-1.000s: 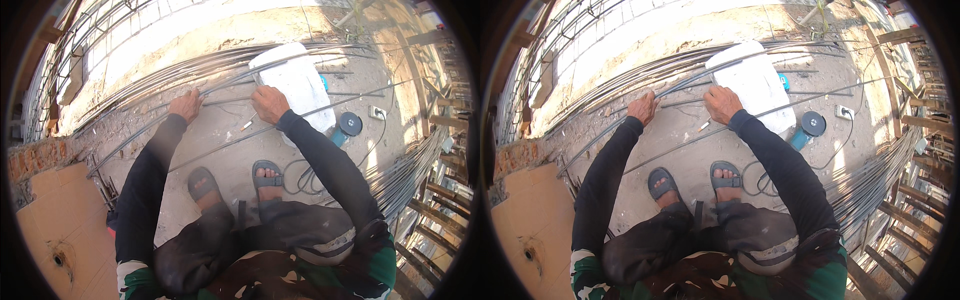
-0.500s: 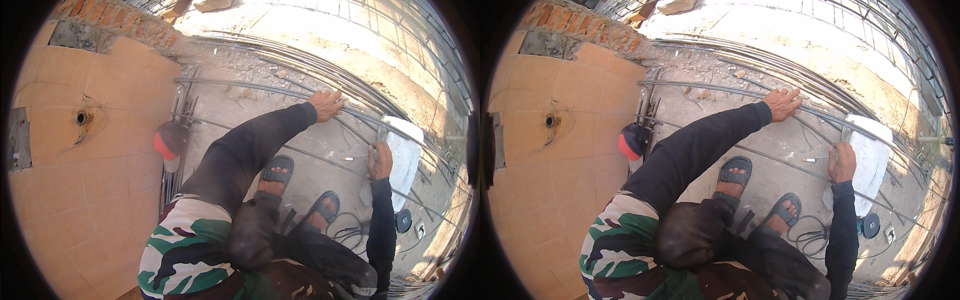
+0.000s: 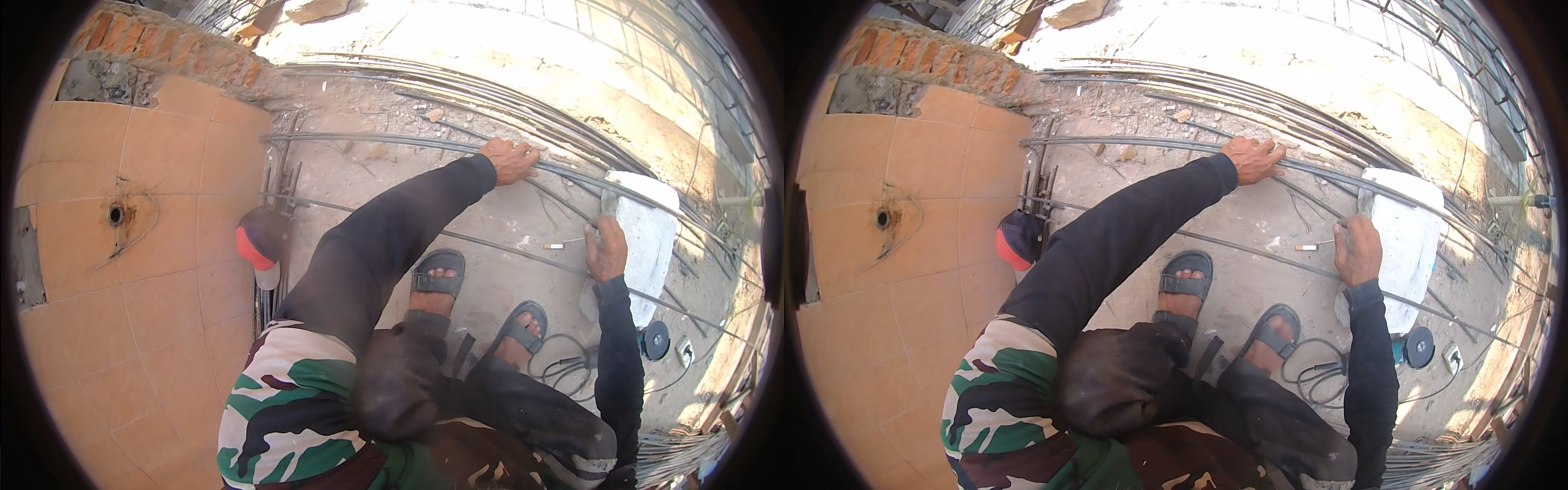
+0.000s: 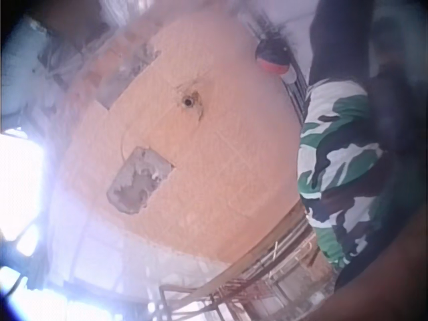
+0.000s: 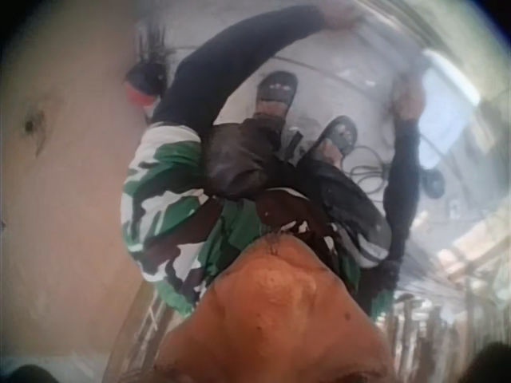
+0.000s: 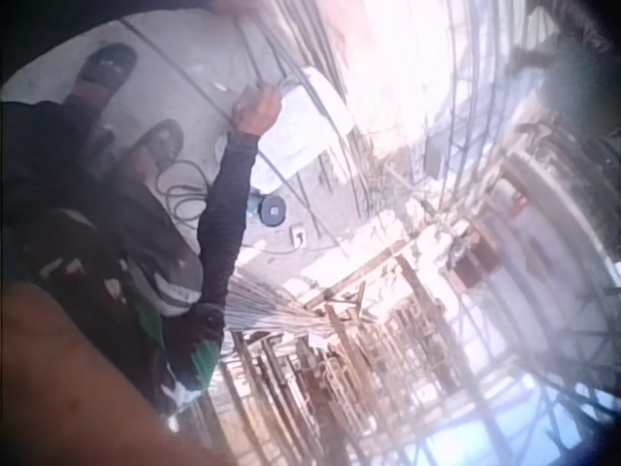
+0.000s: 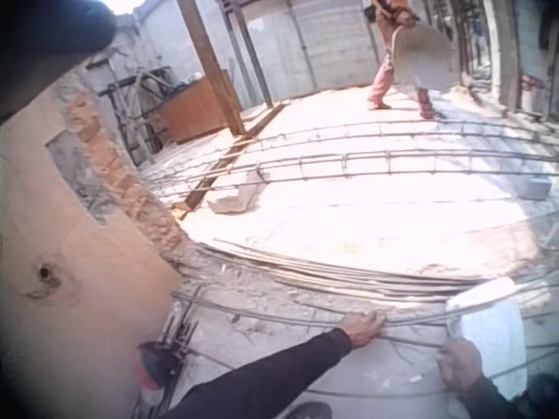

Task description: The person uses an angle grinder to cut a metal rod while sitting on the floor of a construction site.

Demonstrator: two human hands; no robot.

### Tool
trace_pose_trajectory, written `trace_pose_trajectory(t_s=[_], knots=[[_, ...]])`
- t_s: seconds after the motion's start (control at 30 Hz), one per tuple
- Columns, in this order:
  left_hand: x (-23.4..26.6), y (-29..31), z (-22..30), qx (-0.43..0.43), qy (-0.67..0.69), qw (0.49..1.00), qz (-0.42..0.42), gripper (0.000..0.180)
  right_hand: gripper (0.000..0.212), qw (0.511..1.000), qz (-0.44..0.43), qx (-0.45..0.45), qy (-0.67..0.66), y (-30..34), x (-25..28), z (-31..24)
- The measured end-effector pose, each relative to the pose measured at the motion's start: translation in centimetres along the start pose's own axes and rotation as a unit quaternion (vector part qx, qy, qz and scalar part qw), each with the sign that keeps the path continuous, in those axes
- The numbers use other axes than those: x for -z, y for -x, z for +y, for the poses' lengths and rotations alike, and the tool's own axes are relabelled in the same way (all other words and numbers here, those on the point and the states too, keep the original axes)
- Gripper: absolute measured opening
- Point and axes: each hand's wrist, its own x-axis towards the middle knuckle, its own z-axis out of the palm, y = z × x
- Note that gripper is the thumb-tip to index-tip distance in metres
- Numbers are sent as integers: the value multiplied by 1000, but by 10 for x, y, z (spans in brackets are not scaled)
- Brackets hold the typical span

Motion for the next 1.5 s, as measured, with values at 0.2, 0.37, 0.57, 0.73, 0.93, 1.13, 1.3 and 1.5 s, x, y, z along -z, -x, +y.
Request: trace_pose_trajectory(t_s=[0.2, 0.37, 0.57, 0.73, 0.93, 1.13, 1.3, 1.5], knots=[[-2, 18, -17, 60, -2, 998, -34, 37, 33, 989, 63, 65, 113, -36, 0, 8], [-5, 28, -36, 56, -21, 998, -4, 16, 38, 985, -33, 60, 159, -66, -21, 46], [-2, 19, -46, 23, -42, 999, 2, 6, 28, 990, 41, 82, 110, -72, -31, 59], [-3, 19, -50, 30, -40, 999, 4, 8, 32, 993, 38, 63, 97, -73, -33, 54], [-5, 16, -58, 19, -67, 998, -6, 12, 38, 993, 42, 27, 104, -66, -25, 48], [-16, 33, -76, 38, -96, 995, 11, 31, 59, 995, 2, 17, 102, -48, -19, 15], [-5, 32, -71, 46, -100, 994, -21, 39, 42, 997, 64, 24, 35, 6, 26, -6], [10, 30, -54, 79, -93, 987, -107, 50, 15, 952, 227, -198, 55, 117, 89, 9]])
